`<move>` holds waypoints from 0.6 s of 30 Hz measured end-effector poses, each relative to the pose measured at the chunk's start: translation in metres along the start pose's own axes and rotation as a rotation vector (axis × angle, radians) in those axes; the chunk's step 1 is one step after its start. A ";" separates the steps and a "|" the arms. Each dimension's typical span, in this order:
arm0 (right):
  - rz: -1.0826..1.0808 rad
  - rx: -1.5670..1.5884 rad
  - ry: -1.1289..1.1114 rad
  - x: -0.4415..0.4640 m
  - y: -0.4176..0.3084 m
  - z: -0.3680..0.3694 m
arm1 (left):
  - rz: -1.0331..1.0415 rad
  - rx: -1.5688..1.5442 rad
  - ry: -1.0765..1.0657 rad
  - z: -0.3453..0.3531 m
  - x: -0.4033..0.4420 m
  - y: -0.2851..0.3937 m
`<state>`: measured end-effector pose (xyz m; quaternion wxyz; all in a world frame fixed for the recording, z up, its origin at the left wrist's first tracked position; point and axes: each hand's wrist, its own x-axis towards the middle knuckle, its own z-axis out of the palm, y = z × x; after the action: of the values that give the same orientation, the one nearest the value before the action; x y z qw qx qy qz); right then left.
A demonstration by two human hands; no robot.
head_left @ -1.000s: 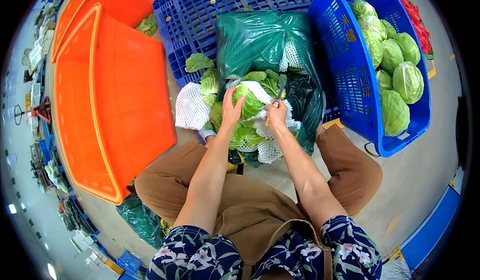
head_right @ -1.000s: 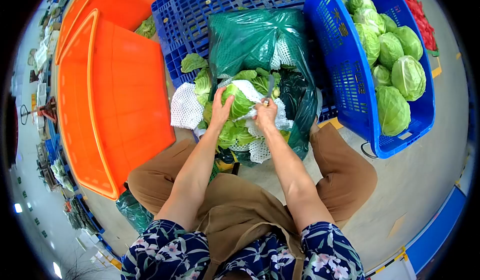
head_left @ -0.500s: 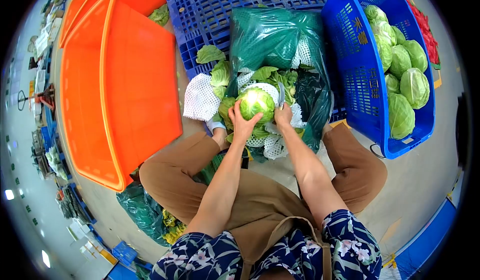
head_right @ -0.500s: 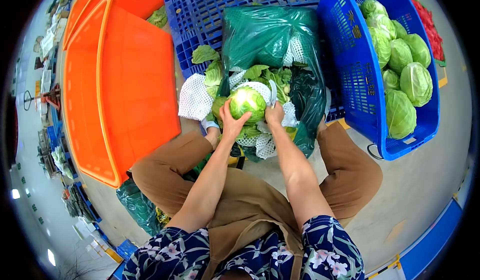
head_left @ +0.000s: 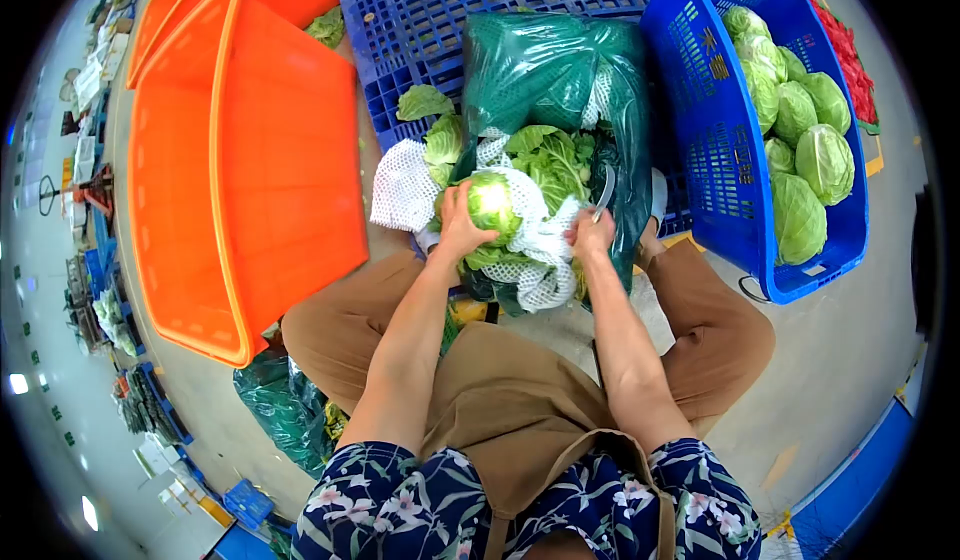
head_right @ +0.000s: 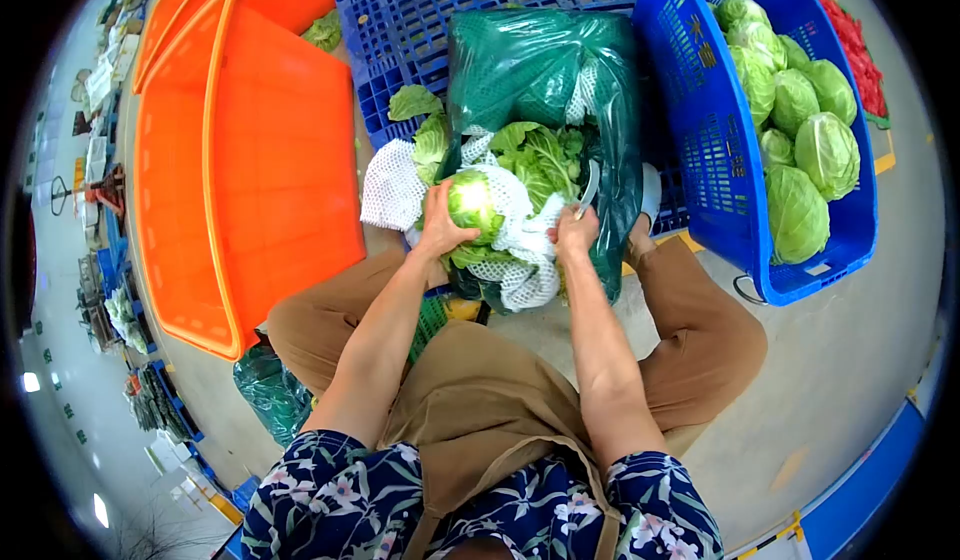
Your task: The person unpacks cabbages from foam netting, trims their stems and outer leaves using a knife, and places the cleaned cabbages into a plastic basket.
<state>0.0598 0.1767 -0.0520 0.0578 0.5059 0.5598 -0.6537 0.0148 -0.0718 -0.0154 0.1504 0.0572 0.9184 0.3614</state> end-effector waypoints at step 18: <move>-0.848 -1.323 -0.286 -0.036 -0.044 0.066 | -0.139 0.067 -0.049 0.023 0.059 0.020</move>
<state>0.0100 0.1231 -0.0054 0.1636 0.0218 0.9635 -0.2109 -0.0335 -0.0301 -0.0317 0.1953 0.0072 0.9279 0.3175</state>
